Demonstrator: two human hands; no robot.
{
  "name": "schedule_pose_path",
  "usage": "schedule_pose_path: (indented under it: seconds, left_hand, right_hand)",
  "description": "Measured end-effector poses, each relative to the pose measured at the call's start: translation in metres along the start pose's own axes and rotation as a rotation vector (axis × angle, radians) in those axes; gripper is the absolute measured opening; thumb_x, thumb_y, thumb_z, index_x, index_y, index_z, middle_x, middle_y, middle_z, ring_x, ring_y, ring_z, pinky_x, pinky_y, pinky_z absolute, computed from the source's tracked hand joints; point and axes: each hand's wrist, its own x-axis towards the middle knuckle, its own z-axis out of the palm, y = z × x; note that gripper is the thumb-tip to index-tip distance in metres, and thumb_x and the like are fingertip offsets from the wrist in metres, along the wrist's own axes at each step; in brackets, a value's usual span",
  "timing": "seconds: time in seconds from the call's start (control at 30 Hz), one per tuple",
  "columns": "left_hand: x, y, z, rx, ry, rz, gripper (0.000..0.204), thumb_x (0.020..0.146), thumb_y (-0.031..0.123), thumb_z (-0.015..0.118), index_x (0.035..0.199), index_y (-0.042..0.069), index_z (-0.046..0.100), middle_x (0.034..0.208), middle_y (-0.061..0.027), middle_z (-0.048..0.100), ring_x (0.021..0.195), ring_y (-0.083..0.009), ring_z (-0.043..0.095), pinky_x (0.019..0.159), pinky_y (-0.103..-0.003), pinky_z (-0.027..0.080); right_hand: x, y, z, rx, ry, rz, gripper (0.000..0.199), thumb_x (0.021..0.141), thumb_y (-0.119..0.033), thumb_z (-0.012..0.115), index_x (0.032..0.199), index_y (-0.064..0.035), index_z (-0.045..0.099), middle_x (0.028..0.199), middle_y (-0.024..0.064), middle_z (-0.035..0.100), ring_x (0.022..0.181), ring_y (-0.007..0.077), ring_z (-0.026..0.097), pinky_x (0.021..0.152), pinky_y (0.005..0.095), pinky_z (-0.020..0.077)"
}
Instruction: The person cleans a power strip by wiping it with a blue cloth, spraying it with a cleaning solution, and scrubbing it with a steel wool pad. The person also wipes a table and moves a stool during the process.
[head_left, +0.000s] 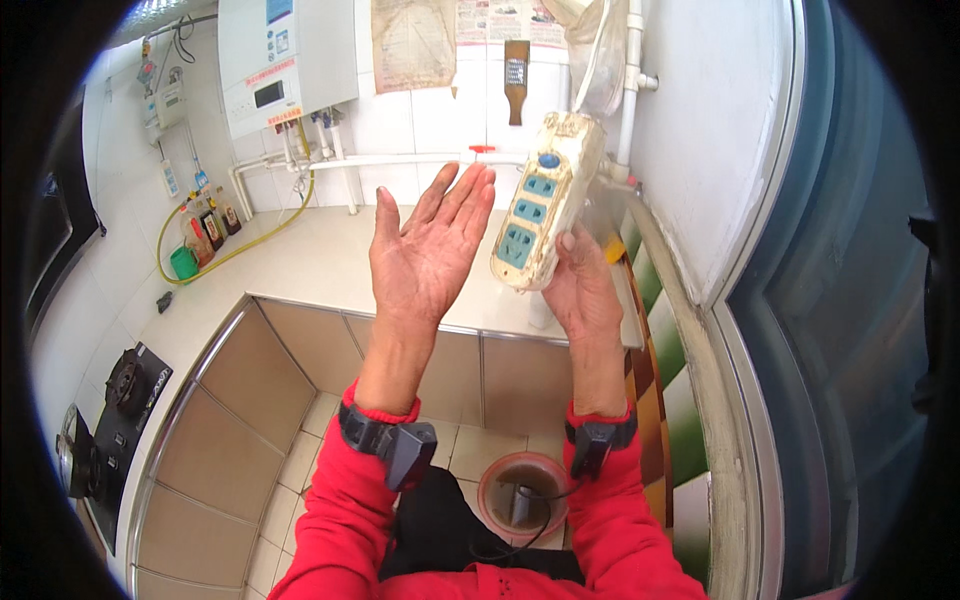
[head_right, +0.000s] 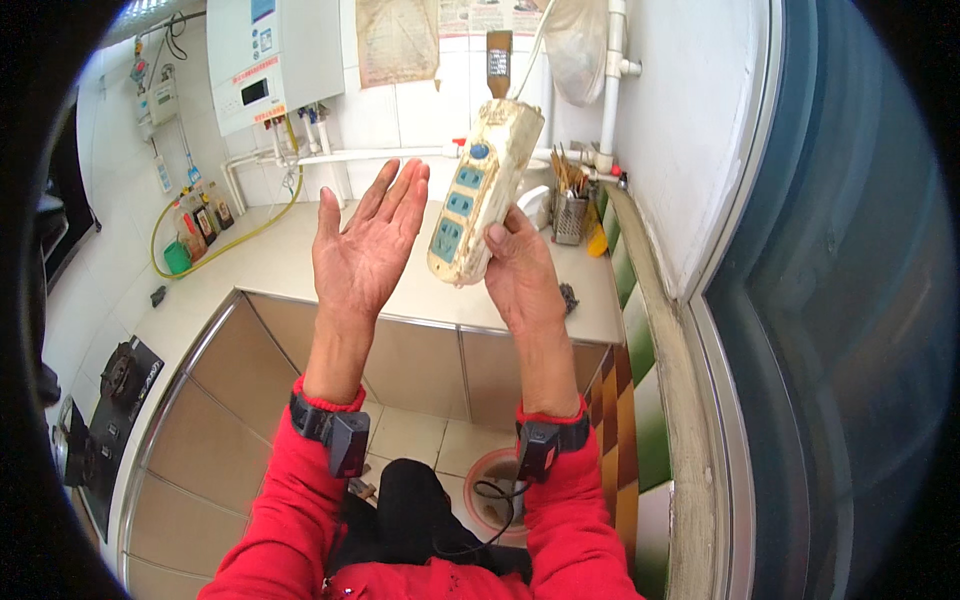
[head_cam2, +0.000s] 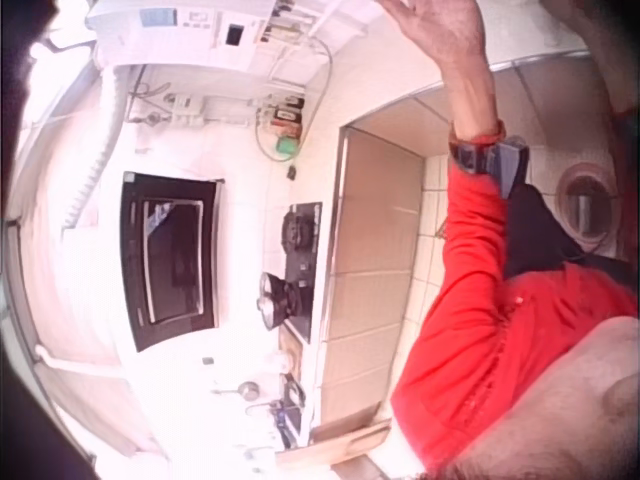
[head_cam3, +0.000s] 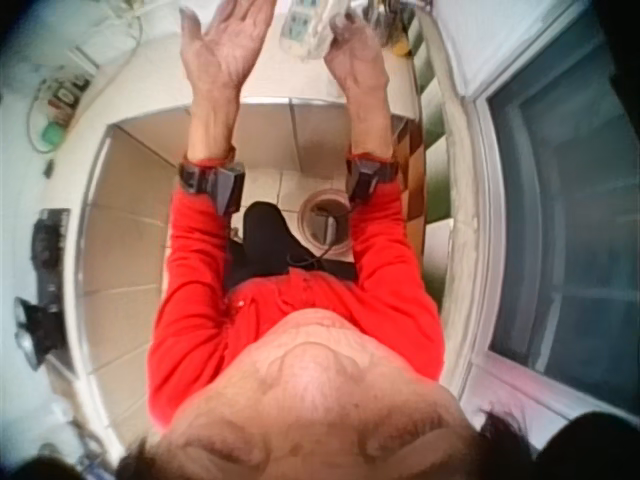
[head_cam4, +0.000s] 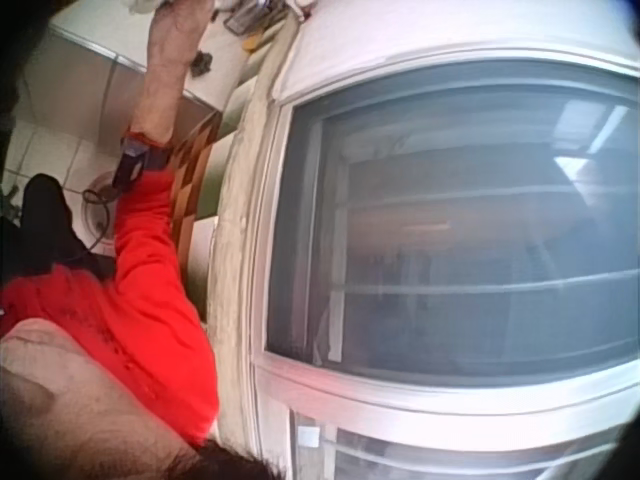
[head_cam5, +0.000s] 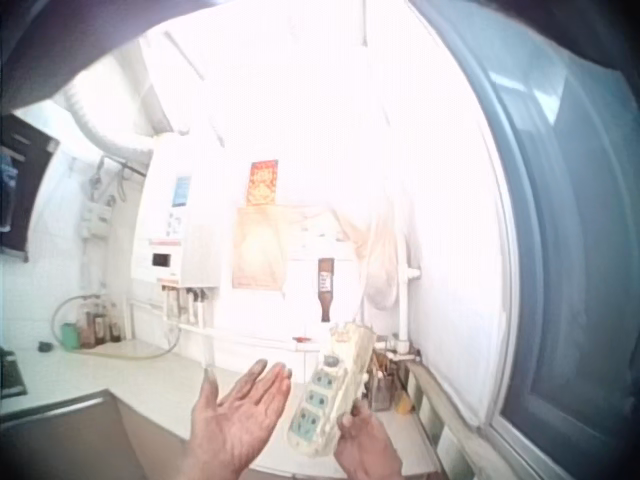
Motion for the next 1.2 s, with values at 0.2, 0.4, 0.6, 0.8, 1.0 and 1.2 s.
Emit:
schedule_pose_path:
  seconds: [0.2, 0.4, 0.6, 0.8, 1.0, 1.2]
  left_hand:
    - [0.033, -0.016, 0.025, -0.214, -0.214, 0.041, 0.066, 0.101, 0.032, 0.047, 0.143, -0.013, 0.023, 0.148, -0.0310, 0.028, 0.140, -0.0415, 0.029, 0.116, -0.049, 0.033]
    - [0.022, -0.021, 0.016, -0.154, -0.158, -0.056, 0.068, 0.100, 0.042, 0.048, 0.139, -0.012, 0.033, 0.142, -0.0306, 0.037, 0.135, -0.0405, 0.037, 0.115, -0.046, 0.035]
    - [-0.003, -0.026, -0.002, -0.095, -0.123, -0.087, 0.066, 0.100, 0.043, 0.048, 0.139, -0.009, 0.036, 0.140, -0.0278, 0.043, 0.133, -0.0363, 0.043, 0.114, -0.040, 0.038]
    - [-0.019, -0.030, -0.008, 0.010, -0.033, -0.127, 0.062, 0.098, 0.035, 0.055, 0.138, -0.009, 0.038, 0.141, -0.0288, 0.041, 0.133, -0.0378, 0.041, 0.113, -0.040, 0.039]
    - [0.031, -0.039, 0.022, 0.062, -0.168, -0.139, 0.063, 0.099, 0.035, 0.053, 0.138, -0.012, 0.036, 0.143, -0.0328, 0.037, 0.136, -0.0414, 0.038, 0.116, -0.045, 0.034]
    - [0.026, -0.057, 0.021, 0.249, -0.135, -0.136, 0.062, 0.101, 0.037, 0.046, 0.137, -0.013, 0.036, 0.143, -0.0332, 0.037, 0.137, -0.0411, 0.037, 0.116, -0.046, 0.033]
  right_hand:
    - [-0.001, 0.017, -0.005, 0.214, -0.160, 0.023, 0.067, 0.085, -0.023, 0.075, 0.138, 0.0017, 0.043, 0.130, 0.0092, 0.058, 0.120, 0.0203, 0.056, 0.105, 0.0353, 0.0444]
    - [-0.005, 0.019, -0.016, 0.293, -0.268, -0.031, 0.056, 0.091, -0.019, 0.067, 0.137, 0.0028, 0.045, 0.129, 0.0111, 0.060, 0.120, 0.0201, 0.058, 0.105, 0.0375, 0.0453]
    - [-0.009, 0.012, -0.025, 0.266, -0.203, -0.044, 0.056, 0.094, -0.023, 0.062, 0.140, 0.0017, 0.042, 0.133, 0.0125, 0.057, 0.121, 0.0223, 0.057, 0.107, 0.0397, 0.0441]
    - [-0.016, 0.014, -0.031, 0.268, -0.234, -0.072, 0.051, 0.098, -0.026, 0.056, 0.139, 0.0012, 0.043, 0.134, 0.0131, 0.056, 0.123, 0.0240, 0.056, 0.107, 0.0417, 0.0437]
    - [-0.021, 0.017, -0.034, 0.358, -0.273, -0.081, 0.049, 0.097, -0.024, 0.057, 0.138, 0.0004, 0.044, 0.134, 0.0117, 0.057, 0.122, 0.0243, 0.056, 0.105, 0.0414, 0.0459]
    - [-0.030, 0.018, -0.034, 0.204, -0.033, -0.049, 0.051, 0.097, -0.026, 0.051, 0.140, 0.0000, 0.041, 0.130, 0.0206, 0.056, 0.115, 0.0365, 0.058, 0.100, 0.0552, 0.0463]
